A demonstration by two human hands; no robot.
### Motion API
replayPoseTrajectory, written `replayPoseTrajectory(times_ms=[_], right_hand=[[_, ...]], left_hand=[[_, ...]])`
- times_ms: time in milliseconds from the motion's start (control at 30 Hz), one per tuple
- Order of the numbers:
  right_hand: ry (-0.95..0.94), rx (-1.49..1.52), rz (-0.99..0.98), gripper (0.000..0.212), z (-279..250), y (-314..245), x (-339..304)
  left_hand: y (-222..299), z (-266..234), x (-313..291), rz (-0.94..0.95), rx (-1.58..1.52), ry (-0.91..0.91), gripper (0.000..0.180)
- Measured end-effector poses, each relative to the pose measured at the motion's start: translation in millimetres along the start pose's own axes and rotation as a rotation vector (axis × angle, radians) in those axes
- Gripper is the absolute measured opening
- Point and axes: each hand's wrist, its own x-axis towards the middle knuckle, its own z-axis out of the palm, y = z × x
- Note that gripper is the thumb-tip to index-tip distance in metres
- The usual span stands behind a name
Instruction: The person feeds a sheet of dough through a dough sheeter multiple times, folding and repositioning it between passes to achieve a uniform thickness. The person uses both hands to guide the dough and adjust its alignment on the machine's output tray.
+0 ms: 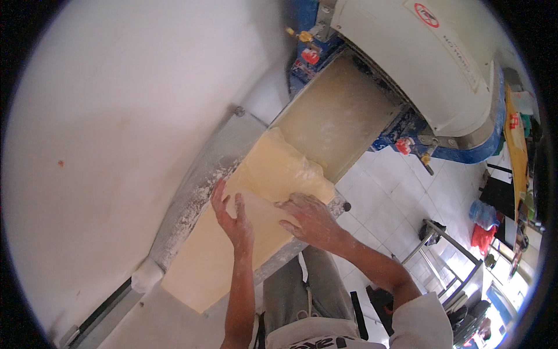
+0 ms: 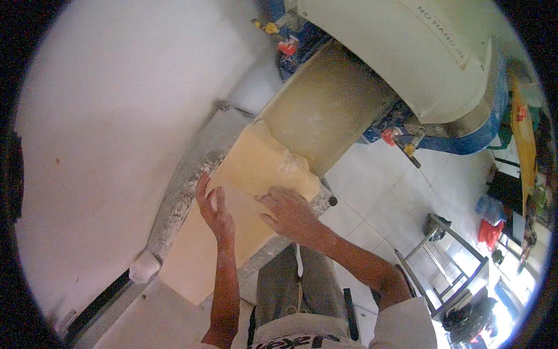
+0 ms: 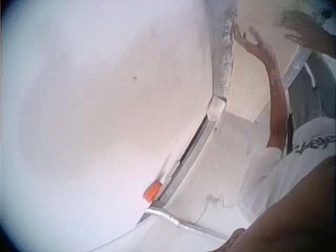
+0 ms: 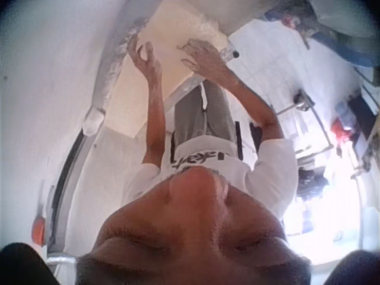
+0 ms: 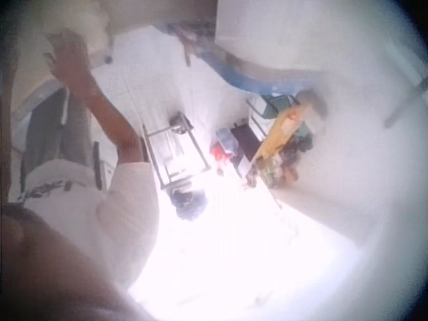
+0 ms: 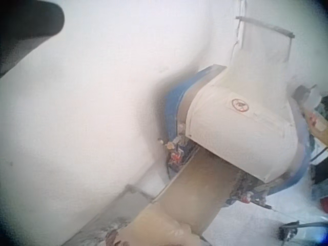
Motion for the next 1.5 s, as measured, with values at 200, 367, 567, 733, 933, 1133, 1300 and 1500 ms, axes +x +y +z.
replayPoseTrajectory(times_ms=[200,367,567,733,933,1133,1300,1500], right_hand=[[0.288,-0.011,0.164,0.043,-3,25,-14],[0.299,-0.107,0.178,0.044,-17,11,-4],[0.272,-0.25,0.032,0.032,9,21,-1],[0.309,-0.202,0.059,0.015,7,21,4],[0.327,-0.163,-0.04,0.022,-11,41,14],[0.373,0.353,0.182,0.016,-86,74,45],[0.379,0.373,0.052,0.02,-89,41,49],[-0.15,-0.153,-0.423,0.018,-1,-44,-9]], left_hand=[[-1,5,23,0.268,0.236,-0.277,0.042],[11,23,35,0.147,0.443,-0.201,0.046],[6,19,43,0.076,0.445,-0.264,0.04],[-1,14,41,0.152,0.263,-0.194,0.029],[0,17,32,0.115,0.226,-0.174,0.027],[8,24,31,0.164,0.157,-0.199,0.025],[15,27,26,0.088,0.145,-0.186,0.024],[-24,-20,18,-0.409,-0.393,-0.059,0.032]])
